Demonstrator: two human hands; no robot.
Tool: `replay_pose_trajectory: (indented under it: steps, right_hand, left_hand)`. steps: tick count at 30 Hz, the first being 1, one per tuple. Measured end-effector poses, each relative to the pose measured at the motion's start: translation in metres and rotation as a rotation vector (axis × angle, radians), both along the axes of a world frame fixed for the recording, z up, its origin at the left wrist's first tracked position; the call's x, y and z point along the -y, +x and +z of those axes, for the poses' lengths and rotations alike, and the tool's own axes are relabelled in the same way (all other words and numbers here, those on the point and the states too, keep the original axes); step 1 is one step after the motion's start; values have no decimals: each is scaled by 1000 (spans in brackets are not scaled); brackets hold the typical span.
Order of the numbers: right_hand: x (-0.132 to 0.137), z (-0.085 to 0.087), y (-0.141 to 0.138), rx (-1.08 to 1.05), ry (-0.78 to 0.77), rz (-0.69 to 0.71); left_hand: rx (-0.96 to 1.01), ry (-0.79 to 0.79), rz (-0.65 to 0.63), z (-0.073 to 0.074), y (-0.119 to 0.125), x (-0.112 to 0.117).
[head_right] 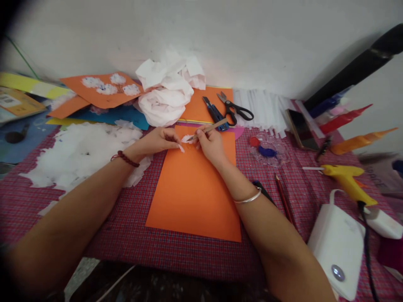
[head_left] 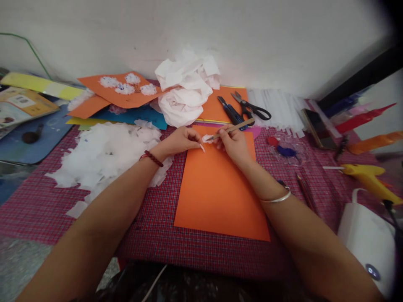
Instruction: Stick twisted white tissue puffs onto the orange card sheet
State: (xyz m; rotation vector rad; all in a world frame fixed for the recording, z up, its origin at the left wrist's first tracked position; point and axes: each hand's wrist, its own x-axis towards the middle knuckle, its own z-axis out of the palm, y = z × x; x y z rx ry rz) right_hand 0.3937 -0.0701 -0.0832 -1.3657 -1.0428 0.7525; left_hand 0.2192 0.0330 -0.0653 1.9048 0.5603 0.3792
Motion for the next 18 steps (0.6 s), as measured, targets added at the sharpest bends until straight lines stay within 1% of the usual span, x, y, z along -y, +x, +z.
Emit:
replay_pose_trajectory:
  steps: [2,5,7,10,13,15,18]
  right_hand:
    - [0,-1,0,4,0,0]
    - [1,-1,1,0,11,-2]
    - [3,1,0,-11,41,-14]
    - [6,6,-2,-22,95,-55]
    - [10,10,-6,-2,103,-53]
    - [11,9,-7,42,94,-29]
    - [11,4,-5,153,86,-10]
  left_hand:
    - [-24,45,19,-3,5,3]
    - [-37,113,142,-13,15,4]
    - [-46,166,199,-20,20,3]
    - [-52,222,219,-25,23,1]
    - [-29,261,219,-26,23,0]
    - [-12,275,221,-27,23,-1]
    - [-3,272,225,-29,24,-1]
